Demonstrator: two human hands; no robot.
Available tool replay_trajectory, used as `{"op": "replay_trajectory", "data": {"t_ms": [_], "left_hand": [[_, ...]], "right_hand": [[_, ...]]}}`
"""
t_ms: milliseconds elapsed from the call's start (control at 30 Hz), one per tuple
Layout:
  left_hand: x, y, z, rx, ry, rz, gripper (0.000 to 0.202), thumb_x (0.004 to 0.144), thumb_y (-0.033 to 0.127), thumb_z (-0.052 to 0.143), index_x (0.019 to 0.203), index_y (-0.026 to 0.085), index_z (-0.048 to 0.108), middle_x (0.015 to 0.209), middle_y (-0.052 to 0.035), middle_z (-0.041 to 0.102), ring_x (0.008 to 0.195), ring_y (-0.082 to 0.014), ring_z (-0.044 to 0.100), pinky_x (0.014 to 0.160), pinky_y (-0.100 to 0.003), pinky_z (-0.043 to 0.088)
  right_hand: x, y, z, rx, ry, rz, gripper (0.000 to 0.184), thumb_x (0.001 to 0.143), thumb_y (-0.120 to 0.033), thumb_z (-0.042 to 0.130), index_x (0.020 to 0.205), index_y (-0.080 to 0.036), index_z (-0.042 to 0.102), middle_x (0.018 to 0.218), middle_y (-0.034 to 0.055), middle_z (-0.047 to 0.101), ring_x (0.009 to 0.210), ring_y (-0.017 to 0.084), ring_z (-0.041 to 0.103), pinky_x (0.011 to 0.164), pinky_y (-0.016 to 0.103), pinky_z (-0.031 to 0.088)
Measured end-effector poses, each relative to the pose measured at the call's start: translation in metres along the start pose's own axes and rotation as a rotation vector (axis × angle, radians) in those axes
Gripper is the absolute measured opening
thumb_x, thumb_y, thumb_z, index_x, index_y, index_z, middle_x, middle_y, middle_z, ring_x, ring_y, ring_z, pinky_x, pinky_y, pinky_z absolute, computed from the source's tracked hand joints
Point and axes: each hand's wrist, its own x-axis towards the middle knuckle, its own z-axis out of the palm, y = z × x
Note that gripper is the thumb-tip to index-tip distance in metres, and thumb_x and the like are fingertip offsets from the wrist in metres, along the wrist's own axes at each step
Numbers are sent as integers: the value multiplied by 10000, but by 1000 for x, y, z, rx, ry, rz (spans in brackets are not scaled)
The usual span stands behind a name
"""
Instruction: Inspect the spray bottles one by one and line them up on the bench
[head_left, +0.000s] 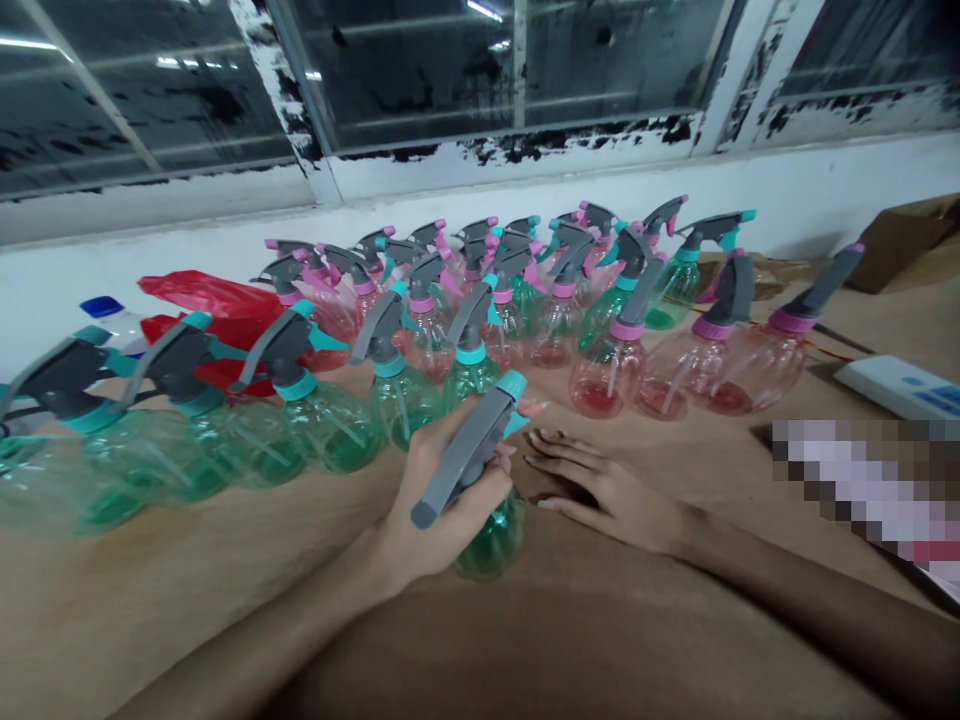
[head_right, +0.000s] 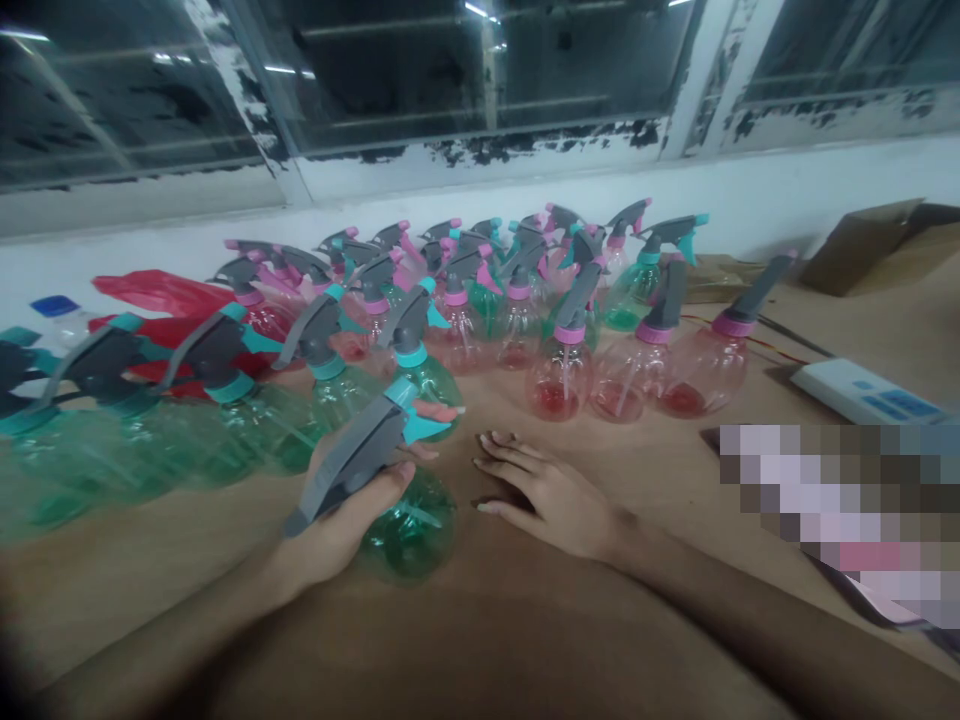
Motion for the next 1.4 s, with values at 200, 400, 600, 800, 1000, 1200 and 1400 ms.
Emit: {"op": "replay_trajectory", "data": {"t_ms": [200, 400, 600, 800, 1000, 1200, 1400], "left_hand": [[1, 6, -2, 23, 12, 19, 172, 689, 103, 463, 756, 234, 553, 699, 26, 565, 630, -155, 565, 591, -283, 467], [3, 7, -5, 37, -12, 42, 161, 693, 142, 457, 796, 231, 545, 687, 17, 543, 580, -152, 525, 571, -294, 443], [2, 2, 0, 29, -8, -2, 90, 729, 177, 482, 773, 254, 463, 632, 43, 500, 518, -138, 487, 502, -275, 423], [-2, -1, 2, 20, -3, -23, 66, 775, 207, 486, 823, 249, 471, 697, 27, 546, 597, -142, 556, 562, -275, 459], [-1, -2, 1, 45, 12, -31, 51, 774, 230, 503, 815, 252, 484, 610, 45, 530, 535, -145, 549, 495, -273, 419], [-1, -1, 3, 62, 23, -39, 31, 781, 251, 489, 811, 256, 497, 554, 49, 529, 586, -173, 604, 502, -277, 425], [-1, -1, 3, 44, 22, -40, 32, 786, 256, 495, 817, 258, 502, 573, 53, 548, 536, -155, 580, 512, -277, 440]], "right_hand": [[1, -1, -1, 14, -11, 9, 523, 901, -447, 475, 1377, -246, 395, 1439, 59, 404, 1342, 231, 322, 1086, 468, 330], [1, -1, -1, -16, -25, 9, 535, 912, -450, 453, 1398, -250, 355, 1448, 42, 390, 1355, 216, 294, 1103, 458, 304], [1, -2, -3, -12, -18, 12, 527, 914, -449, 449, 1392, -242, 368, 1439, 46, 403, 1354, 216, 296, 1103, 458, 305], [1, -1, -3, -18, -33, 14, 540, 913, -457, 446, 1392, -220, 368, 1450, 54, 384, 1357, 212, 290, 1108, 441, 298], [1, -1, -3, 4, -13, 8, 542, 906, -452, 466, 1391, -232, 369, 1443, 59, 398, 1347, 219, 312, 1100, 457, 305], [0, 0, -2, -8, -20, 4, 534, 910, -450, 458, 1385, -217, 382, 1444, 65, 395, 1351, 222, 304, 1103, 455, 303], [0, 0, -3, -22, -38, 7, 545, 913, -458, 448, 1390, -206, 371, 1450, 68, 385, 1360, 210, 286, 1107, 448, 298]]}}
